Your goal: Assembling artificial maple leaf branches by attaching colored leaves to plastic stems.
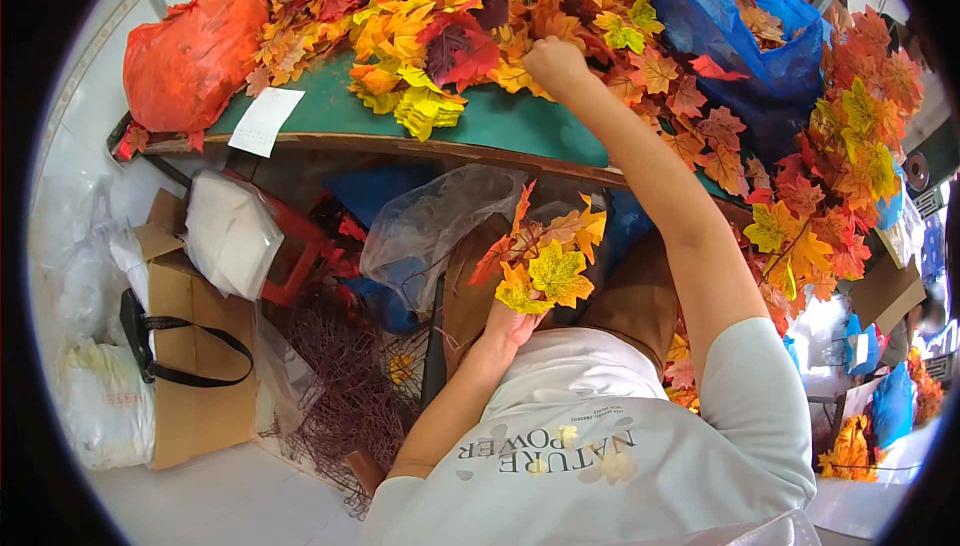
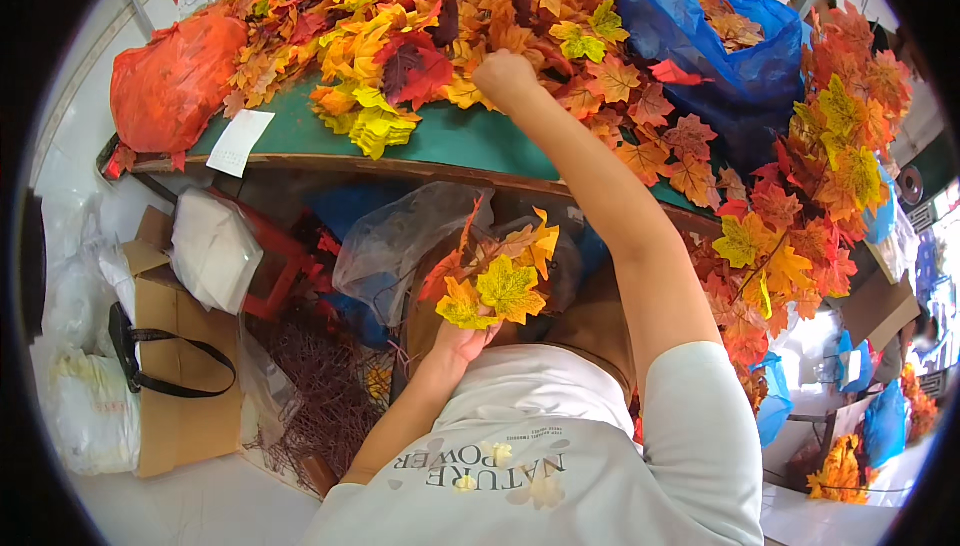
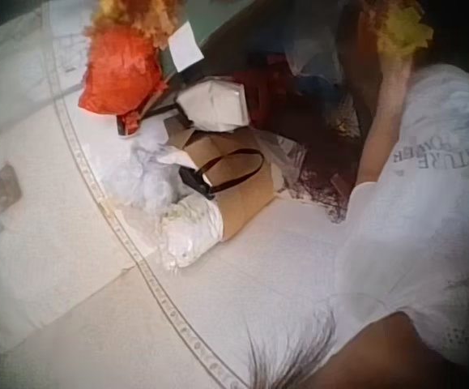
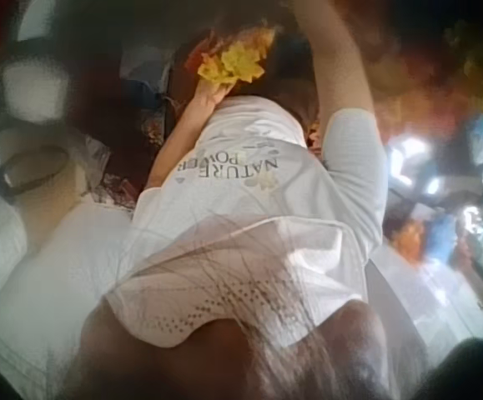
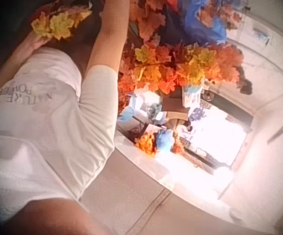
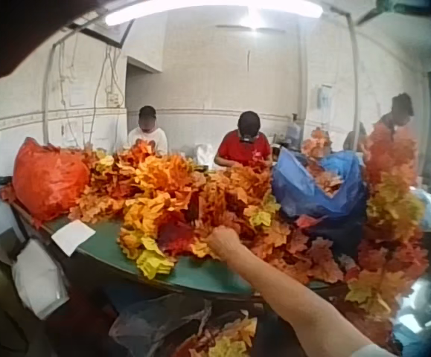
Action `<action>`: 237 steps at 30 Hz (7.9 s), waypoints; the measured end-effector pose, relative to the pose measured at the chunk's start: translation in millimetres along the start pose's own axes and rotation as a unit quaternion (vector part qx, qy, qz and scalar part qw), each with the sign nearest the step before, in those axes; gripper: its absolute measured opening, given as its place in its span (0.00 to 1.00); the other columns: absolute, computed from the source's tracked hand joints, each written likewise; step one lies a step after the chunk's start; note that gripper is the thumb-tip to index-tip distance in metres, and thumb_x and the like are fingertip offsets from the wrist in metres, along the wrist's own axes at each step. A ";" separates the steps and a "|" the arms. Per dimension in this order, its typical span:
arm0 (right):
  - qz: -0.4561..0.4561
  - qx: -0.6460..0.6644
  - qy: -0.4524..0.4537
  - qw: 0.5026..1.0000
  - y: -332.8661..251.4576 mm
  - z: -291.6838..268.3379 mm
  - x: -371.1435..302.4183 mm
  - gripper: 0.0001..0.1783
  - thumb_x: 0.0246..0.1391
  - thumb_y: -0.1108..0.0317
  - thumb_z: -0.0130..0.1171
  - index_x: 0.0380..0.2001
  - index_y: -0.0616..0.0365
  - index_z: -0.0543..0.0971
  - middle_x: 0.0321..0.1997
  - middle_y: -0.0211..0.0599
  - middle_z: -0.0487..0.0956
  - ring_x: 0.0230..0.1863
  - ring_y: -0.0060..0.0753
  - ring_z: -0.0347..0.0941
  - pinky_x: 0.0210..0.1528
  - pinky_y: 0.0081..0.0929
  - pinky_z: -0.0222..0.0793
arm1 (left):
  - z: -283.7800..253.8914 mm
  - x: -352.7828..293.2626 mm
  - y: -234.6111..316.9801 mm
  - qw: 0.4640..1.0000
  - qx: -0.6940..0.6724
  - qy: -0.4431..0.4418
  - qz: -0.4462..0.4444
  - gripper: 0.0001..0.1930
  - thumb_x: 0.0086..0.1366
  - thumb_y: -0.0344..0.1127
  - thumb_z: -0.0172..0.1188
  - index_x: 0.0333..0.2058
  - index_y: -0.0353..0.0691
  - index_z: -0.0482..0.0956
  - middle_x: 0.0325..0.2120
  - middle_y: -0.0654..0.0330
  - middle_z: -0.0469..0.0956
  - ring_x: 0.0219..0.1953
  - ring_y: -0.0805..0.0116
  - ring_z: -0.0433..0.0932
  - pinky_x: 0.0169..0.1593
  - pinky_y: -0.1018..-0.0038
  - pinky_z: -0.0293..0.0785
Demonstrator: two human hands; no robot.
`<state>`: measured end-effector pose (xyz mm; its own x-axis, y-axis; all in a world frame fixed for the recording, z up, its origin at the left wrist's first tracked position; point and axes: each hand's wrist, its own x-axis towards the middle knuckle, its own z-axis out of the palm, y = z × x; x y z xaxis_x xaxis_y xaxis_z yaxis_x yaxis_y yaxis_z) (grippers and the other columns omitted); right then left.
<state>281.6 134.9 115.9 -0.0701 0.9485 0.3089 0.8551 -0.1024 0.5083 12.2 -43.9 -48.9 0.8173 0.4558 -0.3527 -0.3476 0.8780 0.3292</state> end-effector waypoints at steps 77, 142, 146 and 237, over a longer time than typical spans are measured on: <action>0.404 0.892 0.108 0.172 -153.2 -108.1 -259.6 0.11 0.49 0.73 0.62 0.37 0.63 0.76 0.29 0.32 0.78 0.26 0.21 0.74 0.23 0.19 0.74 | 77.9 -31.1 4.0 0.952 0.203 0.047 0.224 0.08 0.58 0.23 0.58 0.36 0.35 0.72 0.24 0.62 0.75 0.23 0.78 0.74 0.23 0.85 0.71; 0.329 0.937 0.115 0.018 -161.0 -98.3 -269.0 0.12 0.58 0.67 0.52 0.42 0.62 0.72 0.33 0.34 0.76 0.32 0.23 0.74 0.39 0.21 0.73 | 81.8 -27.4 9.4 0.932 0.263 0.008 0.250 0.09 0.54 0.19 0.59 0.36 0.30 0.75 0.29 0.58 0.78 0.30 0.73 0.78 0.38 0.79 0.77; 0.334 0.931 0.065 -0.134 -158.6 -104.0 -264.5 0.11 0.59 0.66 0.51 0.41 0.61 0.73 0.32 0.32 0.75 0.32 0.22 0.73 0.38 0.21 0.72 | 83.4 -28.4 6.9 0.921 0.286 0.031 0.261 0.10 0.53 0.19 0.60 0.36 0.31 0.75 0.29 0.59 0.78 0.30 0.74 0.78 0.39 0.79 0.76; 0.375 0.897 -0.019 -0.232 -162.2 -97.1 -276.4 0.09 0.56 0.63 0.55 0.36 0.56 0.75 0.32 0.31 0.77 0.34 0.26 0.75 0.41 0.27 0.74 | 89.8 -35.8 -9.0 0.884 0.343 0.095 0.301 0.09 0.55 0.21 0.59 0.35 0.34 0.72 0.26 0.62 0.75 0.26 0.80 0.74 0.29 0.86 0.71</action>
<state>112.4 -139.8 26.0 0.1125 0.9014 -0.4182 -0.9935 0.0948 -0.0630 27.3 -81.3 39.4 0.4636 0.8845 -0.0512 -0.2792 0.2007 0.9390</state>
